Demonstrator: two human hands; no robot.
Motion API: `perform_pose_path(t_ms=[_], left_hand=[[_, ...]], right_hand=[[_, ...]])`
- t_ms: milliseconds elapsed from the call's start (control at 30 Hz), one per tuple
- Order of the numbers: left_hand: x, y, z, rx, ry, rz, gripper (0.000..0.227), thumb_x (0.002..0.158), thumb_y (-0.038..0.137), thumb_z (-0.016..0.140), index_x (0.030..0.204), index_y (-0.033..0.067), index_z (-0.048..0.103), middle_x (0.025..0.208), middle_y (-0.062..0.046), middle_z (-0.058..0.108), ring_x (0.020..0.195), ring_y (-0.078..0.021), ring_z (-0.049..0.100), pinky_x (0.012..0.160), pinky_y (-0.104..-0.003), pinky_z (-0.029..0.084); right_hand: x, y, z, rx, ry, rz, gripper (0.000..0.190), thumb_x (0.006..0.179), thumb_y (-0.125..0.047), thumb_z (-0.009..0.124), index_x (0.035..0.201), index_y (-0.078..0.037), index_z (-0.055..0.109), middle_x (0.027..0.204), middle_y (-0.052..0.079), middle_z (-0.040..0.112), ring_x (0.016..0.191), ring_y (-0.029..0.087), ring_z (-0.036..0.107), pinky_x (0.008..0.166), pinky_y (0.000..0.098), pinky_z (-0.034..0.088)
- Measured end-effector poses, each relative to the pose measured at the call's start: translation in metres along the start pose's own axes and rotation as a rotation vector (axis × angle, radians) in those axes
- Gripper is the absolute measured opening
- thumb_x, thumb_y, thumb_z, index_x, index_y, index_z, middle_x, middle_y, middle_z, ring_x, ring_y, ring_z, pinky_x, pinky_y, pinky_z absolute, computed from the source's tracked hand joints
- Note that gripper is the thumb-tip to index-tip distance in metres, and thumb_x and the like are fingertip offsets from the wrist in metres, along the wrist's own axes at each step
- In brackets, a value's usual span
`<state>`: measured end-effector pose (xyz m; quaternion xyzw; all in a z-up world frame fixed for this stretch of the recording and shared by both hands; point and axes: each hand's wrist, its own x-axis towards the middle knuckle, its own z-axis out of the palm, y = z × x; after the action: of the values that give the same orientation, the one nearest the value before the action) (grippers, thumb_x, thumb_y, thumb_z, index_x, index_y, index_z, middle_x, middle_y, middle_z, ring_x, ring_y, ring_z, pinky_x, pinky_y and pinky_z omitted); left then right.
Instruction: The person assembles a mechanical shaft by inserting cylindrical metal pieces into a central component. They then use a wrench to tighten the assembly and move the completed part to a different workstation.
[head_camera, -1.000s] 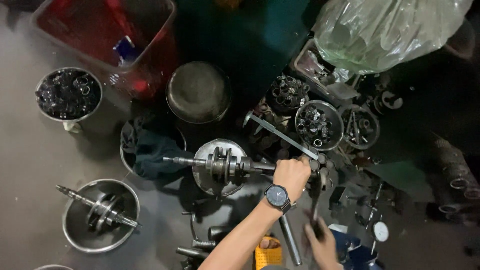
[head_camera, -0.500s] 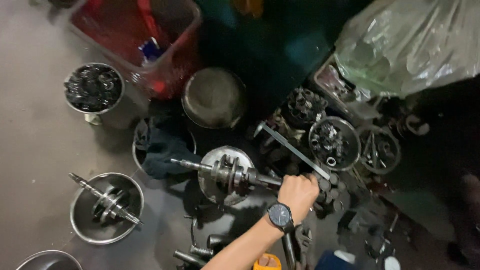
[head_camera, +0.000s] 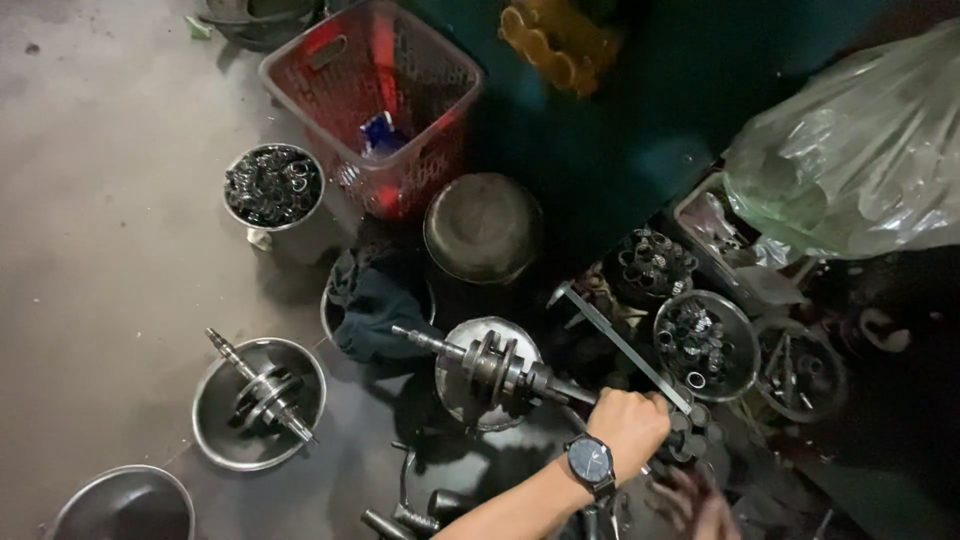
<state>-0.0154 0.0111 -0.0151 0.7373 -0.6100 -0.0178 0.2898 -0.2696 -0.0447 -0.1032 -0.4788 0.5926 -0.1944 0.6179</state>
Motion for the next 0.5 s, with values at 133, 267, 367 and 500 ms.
perform_pose_path(t_ms=[133,267,367,500], left_hand=[[0.001,0.001,-0.007,-0.023,-0.032,-0.009,0.017,0.083,0.014,0.067,0.091,-0.0013,0.069,0.067,-0.011,0.070,0.061,-0.0252,0.071,0.057,-0.041,0.052],[0.000,0.001,-0.008,-0.013,-0.039,-0.005,0.021,0.080,0.014,0.068,0.094,-0.0016,0.069,0.070,-0.010,0.072,0.064,-0.0242,0.072,0.057,-0.041,0.052],[0.003,0.002,-0.012,-0.015,-0.067,-0.029,0.028,0.079,0.015,0.070,0.099,-0.0031,0.070,0.070,-0.010,0.072,0.064,-0.0238,0.073,0.058,-0.040,0.053],[0.002,0.003,-0.008,0.044,-0.066,-0.025,0.031,0.078,0.016,0.071,0.102,-0.0032,0.070,0.071,-0.009,0.073,0.065,-0.0230,0.073,0.058,-0.040,0.053]], right_hand=[[0.012,-0.073,0.030,-0.037,0.012,0.062,0.078,0.105,-0.059,0.023,0.142,0.004,0.052,0.098,0.028,0.071,0.086,0.044,0.065,0.076,0.0543,0.052],[0.004,-0.084,0.035,-0.293,-0.034,-0.158,0.060,0.105,-0.039,0.048,0.125,0.017,0.056,0.101,0.033,0.063,0.087,0.045,0.060,0.074,0.0499,0.048],[-0.039,-0.140,0.063,-0.292,-0.162,-0.415,0.052,0.091,-0.021,0.065,0.132,0.009,0.055,0.116,0.018,0.065,0.100,0.026,0.063,0.082,0.0374,0.052],[-0.023,-0.136,0.061,-0.200,-0.162,-0.452,0.054,0.096,-0.014,0.067,0.146,0.002,0.053,0.119,0.018,0.059,0.107,0.022,0.059,0.087,0.0350,0.052]])
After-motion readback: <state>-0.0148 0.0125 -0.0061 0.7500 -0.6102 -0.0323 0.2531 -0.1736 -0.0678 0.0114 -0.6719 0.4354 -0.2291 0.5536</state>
